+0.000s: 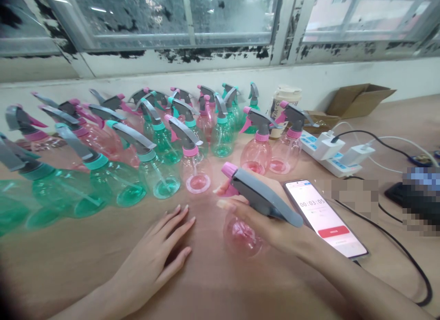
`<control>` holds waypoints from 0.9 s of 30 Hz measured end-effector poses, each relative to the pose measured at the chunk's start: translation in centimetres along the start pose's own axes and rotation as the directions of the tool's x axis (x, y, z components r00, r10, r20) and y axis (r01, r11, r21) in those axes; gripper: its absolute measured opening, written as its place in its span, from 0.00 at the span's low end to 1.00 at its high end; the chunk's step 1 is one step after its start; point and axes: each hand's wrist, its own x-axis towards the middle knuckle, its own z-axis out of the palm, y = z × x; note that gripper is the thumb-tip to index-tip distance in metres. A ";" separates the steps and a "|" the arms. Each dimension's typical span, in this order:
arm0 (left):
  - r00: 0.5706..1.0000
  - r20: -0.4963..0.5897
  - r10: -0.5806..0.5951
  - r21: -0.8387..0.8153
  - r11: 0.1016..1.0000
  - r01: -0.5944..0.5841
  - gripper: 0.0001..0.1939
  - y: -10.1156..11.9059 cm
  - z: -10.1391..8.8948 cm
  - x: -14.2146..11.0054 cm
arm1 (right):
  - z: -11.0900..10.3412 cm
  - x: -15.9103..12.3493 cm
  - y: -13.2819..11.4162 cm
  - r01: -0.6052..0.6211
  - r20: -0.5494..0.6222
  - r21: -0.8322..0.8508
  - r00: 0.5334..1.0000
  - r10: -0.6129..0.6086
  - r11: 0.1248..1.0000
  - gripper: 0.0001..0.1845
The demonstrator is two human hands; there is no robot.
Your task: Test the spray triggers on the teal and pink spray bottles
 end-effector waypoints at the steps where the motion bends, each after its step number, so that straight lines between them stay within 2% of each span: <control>1: 1.000 0.000 0.000 0.001 1.000 0.000 0.23 0.0 0.0 0.0 | 0.0 0.0 -0.1 -0.002 0.011 0.015 1.000 0.002 1.000 0.11; 5: 1.000 -0.007 0.007 0.018 1.000 -0.007 0.23 -0.1 0.0 0.0 | -0.1 0.0 0.1 -0.012 -0.005 0.020 1.000 0.012 1.000 0.14; 13: 0.999 -0.036 0.010 0.019 1.000 -0.010 0.23 -0.1 0.1 -0.1 | -0.2 0.1 1.3 0.027 0.015 0.109 0.999 -0.029 0.994 0.12; 16: 0.999 -0.035 0.009 0.008 1.000 -0.008 0.23 -0.1 0.1 -0.1 | -0.2 0.3 1.0 0.061 0.001 0.084 0.998 -0.061 0.995 0.12; 20: 1.000 -0.028 0.009 -0.001 1.000 -0.009 0.24 -0.1 0.1 0.0 | -0.4 0.5 0.9 0.101 0.052 0.056 0.993 -0.104 0.993 0.08; 27: 0.999 -0.043 0.014 0.007 1.000 -0.014 0.24 -0.3 0.5 -0.2 | -0.2 0.4 1.2 0.095 -0.024 0.007 0.995 -0.095 0.995 0.06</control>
